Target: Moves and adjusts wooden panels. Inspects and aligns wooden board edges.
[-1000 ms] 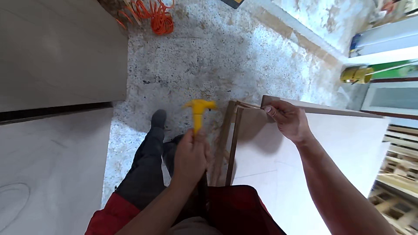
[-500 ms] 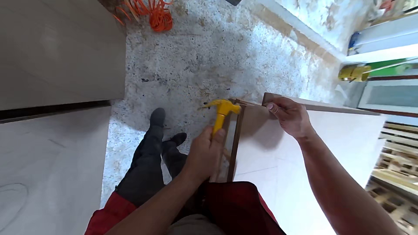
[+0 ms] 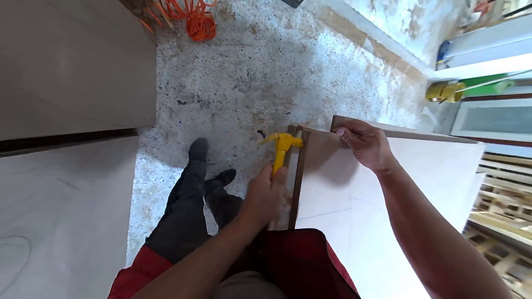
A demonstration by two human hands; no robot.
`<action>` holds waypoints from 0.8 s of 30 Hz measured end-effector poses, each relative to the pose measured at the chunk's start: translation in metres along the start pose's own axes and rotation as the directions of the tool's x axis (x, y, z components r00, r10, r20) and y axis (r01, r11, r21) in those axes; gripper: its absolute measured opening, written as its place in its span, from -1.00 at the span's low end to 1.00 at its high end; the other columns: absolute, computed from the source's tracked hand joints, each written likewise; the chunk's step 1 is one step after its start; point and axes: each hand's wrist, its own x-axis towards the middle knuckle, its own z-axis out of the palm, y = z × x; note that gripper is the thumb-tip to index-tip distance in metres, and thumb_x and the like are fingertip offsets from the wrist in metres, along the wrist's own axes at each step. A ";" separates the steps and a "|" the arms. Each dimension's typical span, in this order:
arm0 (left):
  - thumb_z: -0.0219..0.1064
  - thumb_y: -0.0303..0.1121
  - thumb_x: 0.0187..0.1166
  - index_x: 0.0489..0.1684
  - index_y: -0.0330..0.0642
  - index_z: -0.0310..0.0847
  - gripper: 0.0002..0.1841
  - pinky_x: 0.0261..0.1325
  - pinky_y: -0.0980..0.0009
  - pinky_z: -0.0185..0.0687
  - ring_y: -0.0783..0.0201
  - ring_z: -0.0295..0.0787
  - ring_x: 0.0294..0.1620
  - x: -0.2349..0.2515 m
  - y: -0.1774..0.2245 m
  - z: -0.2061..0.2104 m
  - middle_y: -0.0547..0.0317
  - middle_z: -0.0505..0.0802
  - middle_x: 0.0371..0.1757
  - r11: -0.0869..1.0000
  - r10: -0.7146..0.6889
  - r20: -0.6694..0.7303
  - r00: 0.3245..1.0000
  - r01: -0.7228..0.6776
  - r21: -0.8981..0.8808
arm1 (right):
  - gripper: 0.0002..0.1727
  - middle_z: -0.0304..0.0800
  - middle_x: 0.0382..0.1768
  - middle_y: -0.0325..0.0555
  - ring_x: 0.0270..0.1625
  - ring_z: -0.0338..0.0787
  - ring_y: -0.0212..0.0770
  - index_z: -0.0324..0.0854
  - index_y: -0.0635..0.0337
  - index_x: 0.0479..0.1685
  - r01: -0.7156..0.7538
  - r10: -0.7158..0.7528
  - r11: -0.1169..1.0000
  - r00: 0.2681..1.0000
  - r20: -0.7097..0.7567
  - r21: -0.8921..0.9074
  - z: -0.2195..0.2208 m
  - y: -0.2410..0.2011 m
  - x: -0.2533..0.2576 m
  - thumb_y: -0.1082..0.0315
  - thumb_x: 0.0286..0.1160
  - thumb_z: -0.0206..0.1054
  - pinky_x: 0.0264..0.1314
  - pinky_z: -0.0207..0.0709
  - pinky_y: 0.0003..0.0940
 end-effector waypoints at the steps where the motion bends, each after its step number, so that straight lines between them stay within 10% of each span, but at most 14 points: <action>1: 0.01 0.04 0.86 0.13 -0.14 0.57 -0.57 -0.66 0.26 0.61 0.22 0.54 -0.75 0.000 0.004 -0.006 0.13 0.64 -0.59 0.999 0.030 -0.051 0.998 -0.032 -0.042 | -0.74 0.87 0.01 -0.26 0.06 0.81 -0.46 0.84 0.06 -0.12 -0.010 0.010 1.000 1.000 0.002 0.005 -0.001 0.001 -0.001 0.11 0.66 0.35 0.19 0.70 -0.37; 10: -0.03 0.04 0.88 0.15 -0.17 0.55 -0.56 -0.67 0.28 0.61 0.23 0.51 -0.77 -0.007 -0.001 -0.020 0.15 0.61 -0.60 0.996 0.007 -0.045 0.999 -0.010 -0.085 | -0.70 0.84 0.06 -0.21 0.16 0.78 -0.41 0.82 0.10 -0.12 0.033 -0.033 0.999 0.999 -0.017 0.002 0.001 0.002 -0.005 0.08 0.69 0.32 0.28 0.67 -0.33; 17: 0.00 0.05 0.86 0.11 -0.14 0.59 -0.56 -0.77 0.29 0.57 0.22 0.47 -0.83 0.004 0.017 -0.069 0.12 0.61 -0.62 1.000 0.029 -0.134 0.991 -0.030 -0.001 | -0.63 0.85 0.01 -0.03 0.22 0.71 -0.09 0.90 0.02 -0.09 0.080 -0.175 0.970 0.884 -0.434 -0.228 0.044 0.026 -0.024 0.02 0.76 0.25 0.38 0.50 -0.16; 24: 0.01 0.00 0.87 0.11 -0.16 0.56 -0.59 -0.78 0.33 0.54 0.22 0.43 -0.84 -0.018 -0.003 -0.048 0.10 0.58 -0.63 0.989 -0.147 0.008 0.989 0.147 -0.022 | -0.62 0.87 -0.02 -0.04 0.17 0.75 -0.09 0.86 0.10 -0.18 -0.015 -0.148 0.958 0.829 -0.539 -0.286 0.051 0.026 -0.021 0.04 0.75 0.24 0.30 0.55 -0.19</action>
